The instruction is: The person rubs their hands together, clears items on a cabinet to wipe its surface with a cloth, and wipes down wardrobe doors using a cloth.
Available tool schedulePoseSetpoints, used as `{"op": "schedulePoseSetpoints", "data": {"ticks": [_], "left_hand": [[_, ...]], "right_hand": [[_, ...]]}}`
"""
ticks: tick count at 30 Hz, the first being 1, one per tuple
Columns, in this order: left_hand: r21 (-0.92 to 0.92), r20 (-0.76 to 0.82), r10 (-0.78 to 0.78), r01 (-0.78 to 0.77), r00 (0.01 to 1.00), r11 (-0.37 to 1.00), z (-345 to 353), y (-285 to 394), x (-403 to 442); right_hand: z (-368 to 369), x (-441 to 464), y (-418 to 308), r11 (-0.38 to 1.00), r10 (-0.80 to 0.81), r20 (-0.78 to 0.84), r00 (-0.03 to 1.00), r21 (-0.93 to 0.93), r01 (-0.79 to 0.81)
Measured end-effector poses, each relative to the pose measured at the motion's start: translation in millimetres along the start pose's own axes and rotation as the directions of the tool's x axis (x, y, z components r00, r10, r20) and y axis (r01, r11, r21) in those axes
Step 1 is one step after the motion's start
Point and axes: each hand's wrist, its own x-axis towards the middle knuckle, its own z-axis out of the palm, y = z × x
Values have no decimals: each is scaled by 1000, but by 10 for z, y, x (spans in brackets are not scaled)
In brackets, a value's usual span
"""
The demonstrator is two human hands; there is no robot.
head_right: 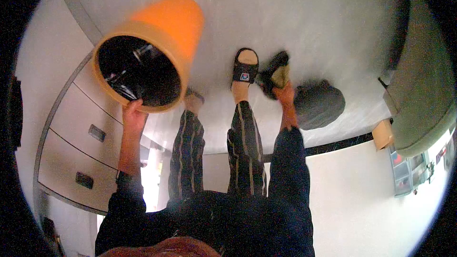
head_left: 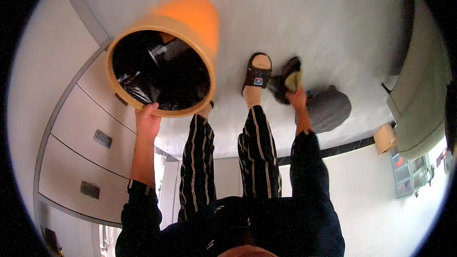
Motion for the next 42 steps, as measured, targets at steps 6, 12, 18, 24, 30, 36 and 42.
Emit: {"op": "schedulePoseSetpoints", "data": {"ticks": [6,12,18,24,30,36,42], "left_hand": [[417,85,-45,5,995,909,1246,-394,16],[553,278,5,-164,961,817,3233,-1066,74],[394,662,186,-548,726,738,3020,-819,-582],[689,494,-531,63,688,722,1565,-473,-1952],[219,459,-421,359,782,907,754,874,-3403],[75,429,-110,85,896,993,496,1424,-4107],[340,583,774,-939,247,44,-54,1154,-4289]], "right_hand": [[214,-1354,407,920,30,117,993,385,-73],[130,-1985,506,927,58,41,997,370,-69],[-389,-2197,-166,734,-67,-4,998,677,52],[-1811,-3379,-1707,341,-450,172,876,940,-9],[-2139,-4610,-2541,569,-584,222,781,798,199],[-2563,-5319,-3042,447,-534,55,844,865,226],[-2711,-5450,-3321,205,-844,196,500,978,-39]]}}
